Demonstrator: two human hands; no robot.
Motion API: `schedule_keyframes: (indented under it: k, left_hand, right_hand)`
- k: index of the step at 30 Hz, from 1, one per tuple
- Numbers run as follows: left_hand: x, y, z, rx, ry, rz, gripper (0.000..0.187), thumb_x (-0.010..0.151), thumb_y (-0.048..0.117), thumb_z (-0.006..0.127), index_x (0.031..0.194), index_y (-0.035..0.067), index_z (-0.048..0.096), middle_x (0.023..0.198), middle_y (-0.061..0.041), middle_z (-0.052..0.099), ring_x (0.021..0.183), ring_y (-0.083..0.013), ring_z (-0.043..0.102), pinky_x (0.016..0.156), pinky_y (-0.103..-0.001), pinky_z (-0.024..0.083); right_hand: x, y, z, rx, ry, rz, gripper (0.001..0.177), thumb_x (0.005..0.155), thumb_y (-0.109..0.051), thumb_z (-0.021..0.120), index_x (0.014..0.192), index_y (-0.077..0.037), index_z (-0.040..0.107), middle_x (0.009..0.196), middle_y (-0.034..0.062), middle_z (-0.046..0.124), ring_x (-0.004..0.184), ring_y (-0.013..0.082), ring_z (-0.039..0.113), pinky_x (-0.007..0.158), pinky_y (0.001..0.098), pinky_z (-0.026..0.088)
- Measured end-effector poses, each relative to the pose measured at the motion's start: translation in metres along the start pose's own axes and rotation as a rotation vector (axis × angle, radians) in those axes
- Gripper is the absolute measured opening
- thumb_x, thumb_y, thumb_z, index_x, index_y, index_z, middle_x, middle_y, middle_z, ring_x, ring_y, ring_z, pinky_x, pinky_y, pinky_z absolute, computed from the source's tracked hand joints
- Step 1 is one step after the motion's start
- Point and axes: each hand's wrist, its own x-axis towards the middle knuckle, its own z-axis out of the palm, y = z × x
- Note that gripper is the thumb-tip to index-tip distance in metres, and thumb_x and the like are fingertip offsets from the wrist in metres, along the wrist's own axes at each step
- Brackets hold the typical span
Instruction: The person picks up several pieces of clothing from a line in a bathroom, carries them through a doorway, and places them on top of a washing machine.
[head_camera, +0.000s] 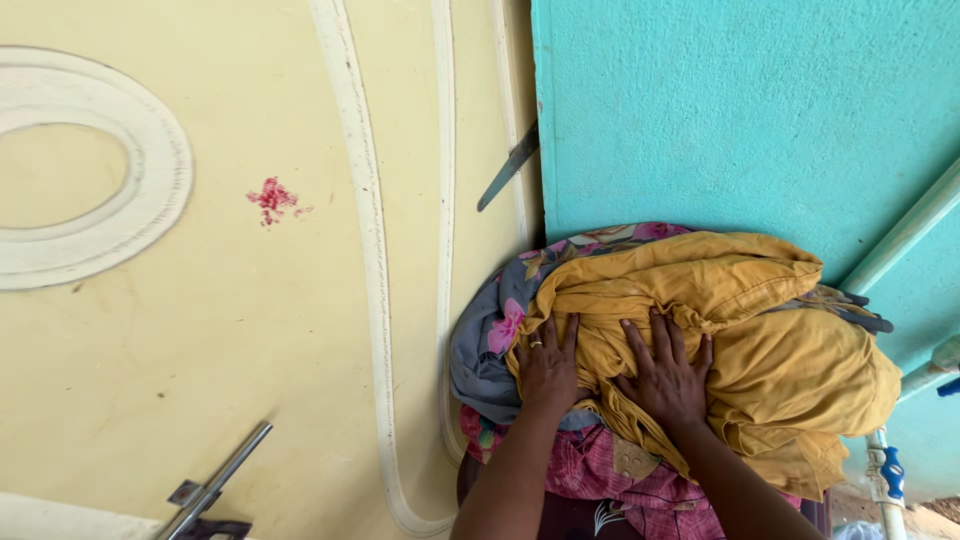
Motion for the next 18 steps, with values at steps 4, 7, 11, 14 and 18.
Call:
schedule_keyframes:
  k: [4, 7, 11, 14, 18]
  left_hand:
    - [-0.005, 0.001, 0.0, 0.003, 0.031, -0.028, 0.124, 0.082, 0.045, 0.084, 0.166, 0.03, -0.006, 0.171, -0.015, 0.005, 0.146, -0.0377, 0.035, 0.117, -0.06, 0.022]
    - [-0.018, -0.001, -0.003, -0.069, -0.052, -0.055, 0.126, 0.083, 0.048, 0.082, 0.168, 0.032, -0.009, 0.174, -0.014, 0.007, 0.143, -0.0374, 0.041, 0.123, -0.061, 0.019]
    - [-0.033, -0.006, -0.008, -0.13, -0.069, -0.061, 0.134, 0.076, 0.053, 0.086, 0.163, 0.033, -0.013, 0.17, -0.012, 0.005, 0.152, -0.0367, 0.028, 0.121, -0.058, 0.015]
    - [-0.047, -0.015, -0.007, -0.159, -0.094, -0.006, 0.131, 0.077, 0.054, 0.082, 0.168, 0.035, -0.01, 0.174, -0.011, 0.008, 0.145, -0.0365, 0.041, 0.126, -0.059, 0.014]
    - [-0.077, -0.028, -0.002, -0.13, -0.142, 0.096, 0.119, 0.082, 0.056, 0.079, 0.164, 0.034, -0.005, 0.172, -0.009, 0.0, 0.15, -0.0366, 0.033, 0.123, -0.055, 0.018]
  right_hand:
    - [-0.002, -0.002, -0.004, -0.105, -0.079, 0.0, 0.094, 0.079, -0.07, 0.057, 0.16, -0.039, 0.019, 0.169, 0.0055, 0.018, 0.155, 0.0254, 0.022, 0.119, 0.0743, 0.009]
    - [-0.006, -0.006, -0.007, -0.12, -0.072, -0.013, 0.093, 0.081, -0.069, 0.056, 0.16, -0.037, 0.019, 0.17, 0.0055, 0.017, 0.155, 0.0253, 0.021, 0.119, 0.0739, 0.009]
    - [-0.016, -0.008, -0.011, -0.017, -0.011, -0.055, 0.089, 0.083, -0.067, 0.054, 0.159, -0.035, 0.02, 0.168, 0.0084, 0.017, 0.154, 0.0288, 0.021, 0.118, 0.075, 0.011]
    - [-0.022, -0.002, -0.017, -0.041, -0.101, -0.061, 0.086, 0.086, -0.064, 0.053, 0.16, -0.037, 0.018, 0.169, 0.0059, 0.015, 0.155, 0.0265, 0.018, 0.12, 0.0714, 0.01]
    - [-0.035, 0.001, -0.023, -0.096, -0.209, -0.049, 0.089, 0.087, -0.062, 0.056, 0.162, -0.038, 0.016, 0.171, 0.0042, 0.012, 0.157, 0.0253, 0.014, 0.121, 0.0671, 0.011]
